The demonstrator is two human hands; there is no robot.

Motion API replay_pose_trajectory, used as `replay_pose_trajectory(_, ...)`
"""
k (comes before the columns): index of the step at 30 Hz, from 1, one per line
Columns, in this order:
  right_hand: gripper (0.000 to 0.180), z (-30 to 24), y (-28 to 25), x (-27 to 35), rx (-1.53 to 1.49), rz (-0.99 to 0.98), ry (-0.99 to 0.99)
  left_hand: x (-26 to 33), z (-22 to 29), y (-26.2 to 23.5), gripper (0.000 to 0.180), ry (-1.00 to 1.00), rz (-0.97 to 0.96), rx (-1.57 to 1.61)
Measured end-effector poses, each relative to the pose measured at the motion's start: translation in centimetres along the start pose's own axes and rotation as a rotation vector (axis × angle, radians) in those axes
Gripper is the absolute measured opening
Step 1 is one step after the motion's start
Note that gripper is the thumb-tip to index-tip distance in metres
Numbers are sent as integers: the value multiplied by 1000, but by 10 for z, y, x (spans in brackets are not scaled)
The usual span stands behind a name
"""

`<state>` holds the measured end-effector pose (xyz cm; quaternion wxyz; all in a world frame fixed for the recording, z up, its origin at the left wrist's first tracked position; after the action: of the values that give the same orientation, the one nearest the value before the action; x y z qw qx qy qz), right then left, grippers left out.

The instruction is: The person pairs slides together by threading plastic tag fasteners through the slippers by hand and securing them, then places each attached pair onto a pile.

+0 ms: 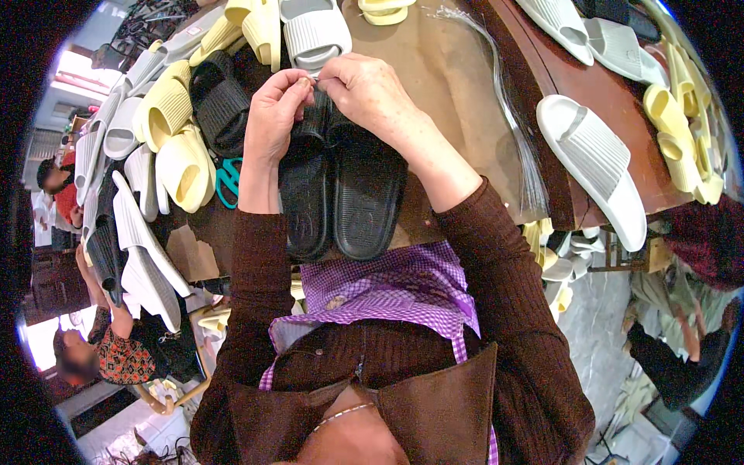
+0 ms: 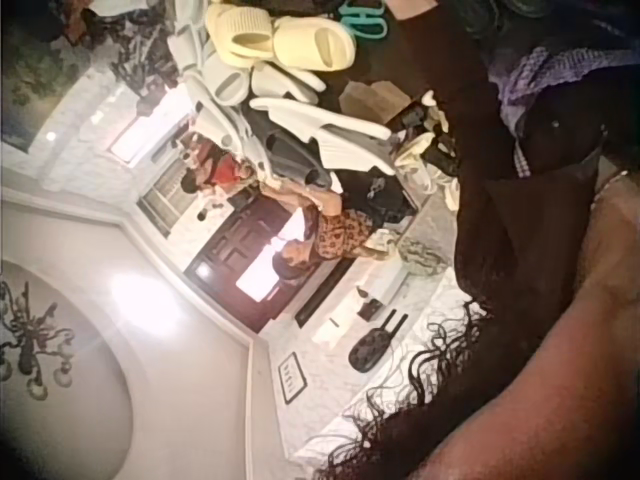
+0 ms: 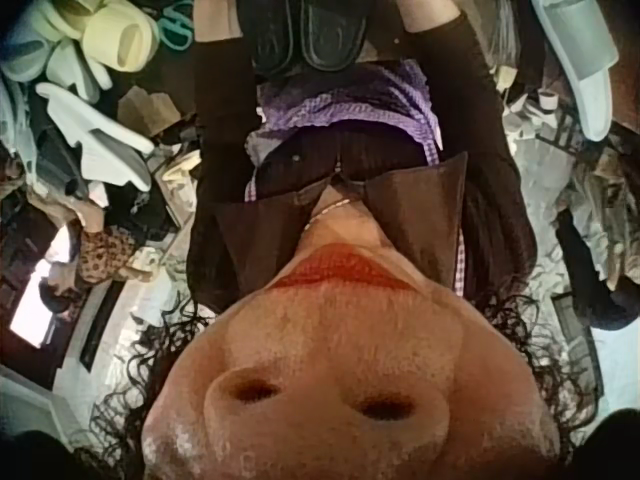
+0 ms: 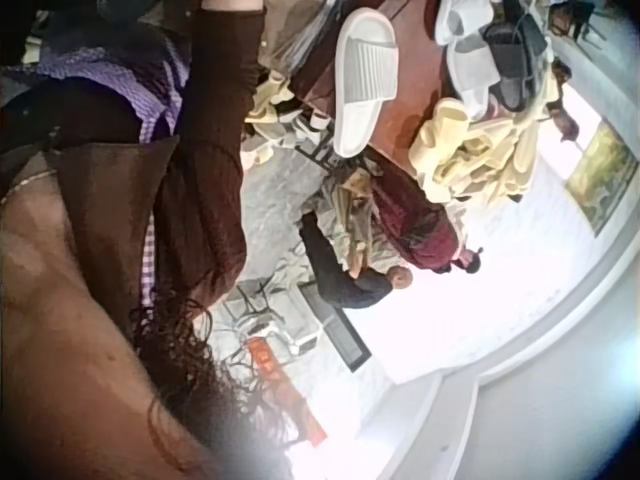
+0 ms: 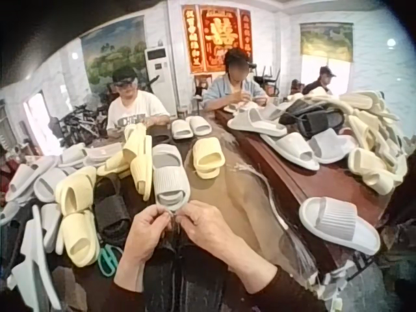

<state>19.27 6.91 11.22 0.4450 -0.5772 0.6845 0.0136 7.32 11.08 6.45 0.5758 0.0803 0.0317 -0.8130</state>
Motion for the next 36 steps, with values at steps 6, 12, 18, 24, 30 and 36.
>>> replay_pose_trajectory(6,8,2,2,1,12,3,-5,0,1,1,12,12,-4,-3)
replay_pose_trajectory(12,8,3,2,0,5,1,22,0,3,1,11,20,-7,-2)
replay_pose_trajectory(18,9,3,2,0,14,17,1,-1,0,1,11,13,0,-2)
replay_pose_trajectory(24,8,2,2,2,24,25,-5,1,0,2,11,3,5,-5)
replay_pose_trajectory(30,8,3,4,4,8,-2,27,0,-5,2,10,-24,-26,-63)
replay_pose_trajectory(36,10,-24,-25,2,121,109,-61,2,12,-10,16,99,106,46)
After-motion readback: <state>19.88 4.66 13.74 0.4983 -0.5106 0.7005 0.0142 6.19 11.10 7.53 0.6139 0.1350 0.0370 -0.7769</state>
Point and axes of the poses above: each hand's wrist, its own x-axis away from the middle knuckle, its own y-axis out of the palm, z = x × y, the point moved 10 cm from there along -x, towards the middle knuckle, and after that the axes turned 1 degree about z, right-handed, at the moved point
